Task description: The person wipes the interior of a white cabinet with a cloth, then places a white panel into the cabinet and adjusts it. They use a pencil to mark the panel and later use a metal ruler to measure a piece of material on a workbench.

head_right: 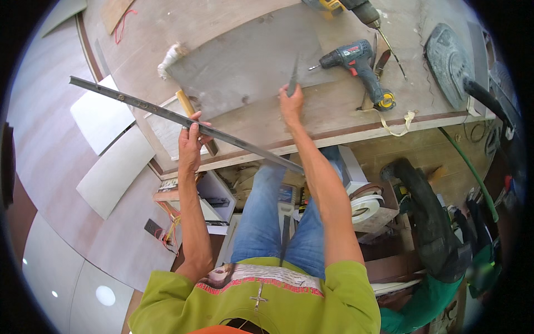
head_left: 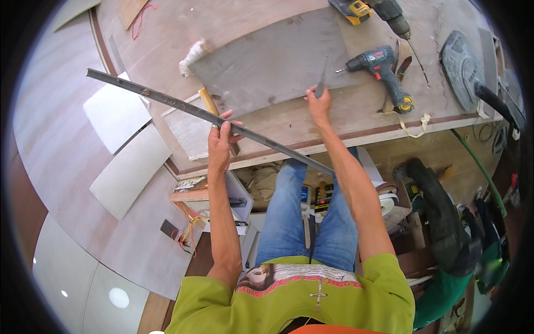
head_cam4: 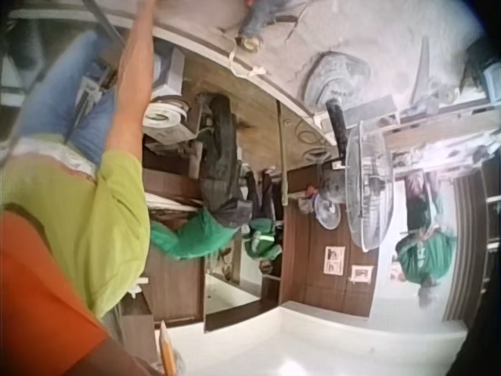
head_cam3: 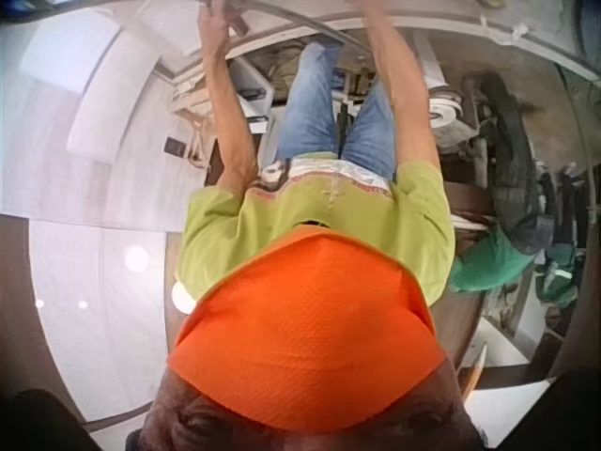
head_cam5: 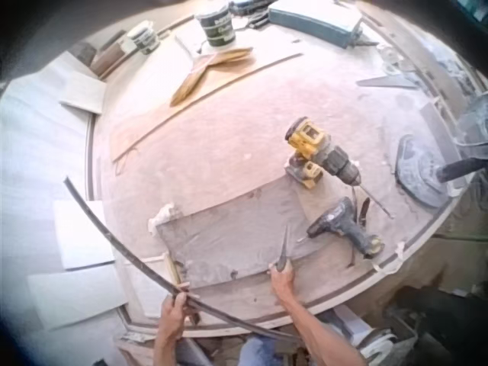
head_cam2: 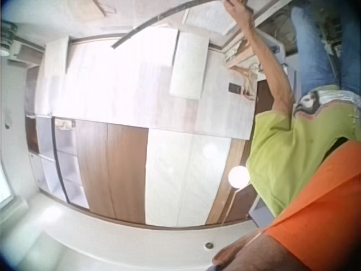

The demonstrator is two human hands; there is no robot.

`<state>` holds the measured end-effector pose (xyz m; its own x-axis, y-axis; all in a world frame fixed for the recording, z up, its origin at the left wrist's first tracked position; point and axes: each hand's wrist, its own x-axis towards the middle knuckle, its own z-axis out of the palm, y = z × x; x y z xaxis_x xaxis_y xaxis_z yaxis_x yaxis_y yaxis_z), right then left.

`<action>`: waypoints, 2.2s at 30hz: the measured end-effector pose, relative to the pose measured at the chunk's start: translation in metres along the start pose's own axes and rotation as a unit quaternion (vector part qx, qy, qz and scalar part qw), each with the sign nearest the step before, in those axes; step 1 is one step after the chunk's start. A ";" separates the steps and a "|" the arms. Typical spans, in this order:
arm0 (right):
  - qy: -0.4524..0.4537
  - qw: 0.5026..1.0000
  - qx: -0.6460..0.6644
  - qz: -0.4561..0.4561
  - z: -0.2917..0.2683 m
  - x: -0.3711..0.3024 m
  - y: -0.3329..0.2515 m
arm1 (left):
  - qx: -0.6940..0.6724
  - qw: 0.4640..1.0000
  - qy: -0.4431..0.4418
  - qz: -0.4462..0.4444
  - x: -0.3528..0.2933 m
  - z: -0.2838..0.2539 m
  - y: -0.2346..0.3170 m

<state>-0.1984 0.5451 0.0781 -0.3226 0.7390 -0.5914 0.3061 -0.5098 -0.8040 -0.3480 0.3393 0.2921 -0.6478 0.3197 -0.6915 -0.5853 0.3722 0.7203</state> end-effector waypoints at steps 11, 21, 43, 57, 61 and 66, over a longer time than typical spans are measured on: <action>-0.014 0.997 -0.077 -0.013 0.058 -0.009 -0.014 | 0.055 0.995 -0.081 -0.018 0.047 -0.002 0.015; -0.191 0.967 -0.167 0.029 -0.106 -0.062 -0.087 | 0.144 0.971 -0.189 -0.019 0.176 0.070 0.049; -0.029 0.975 -0.215 -0.047 -0.032 -0.111 -0.028 | 0.185 0.951 -0.246 -0.012 0.307 0.128 0.071; 0.019 0.970 -0.225 -0.090 0.016 -0.057 -0.043 | 0.167 0.971 -0.150 0.080 0.373 0.135 0.092; 0.035 0.971 -0.226 -0.076 0.022 -0.056 -0.032 | 0.207 0.962 -0.120 0.130 0.380 0.133 0.089; 0.054 0.969 -0.227 -0.079 0.020 -0.055 -0.026 | 0.233 0.947 -0.133 0.174 0.403 0.144 0.081</action>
<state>-0.2062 0.5087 0.1302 -0.3098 0.8467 -0.4327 0.6313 -0.1571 -0.7594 -0.5863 0.6233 0.0636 -0.5800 0.6794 -0.4495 -0.0392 0.5279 0.8484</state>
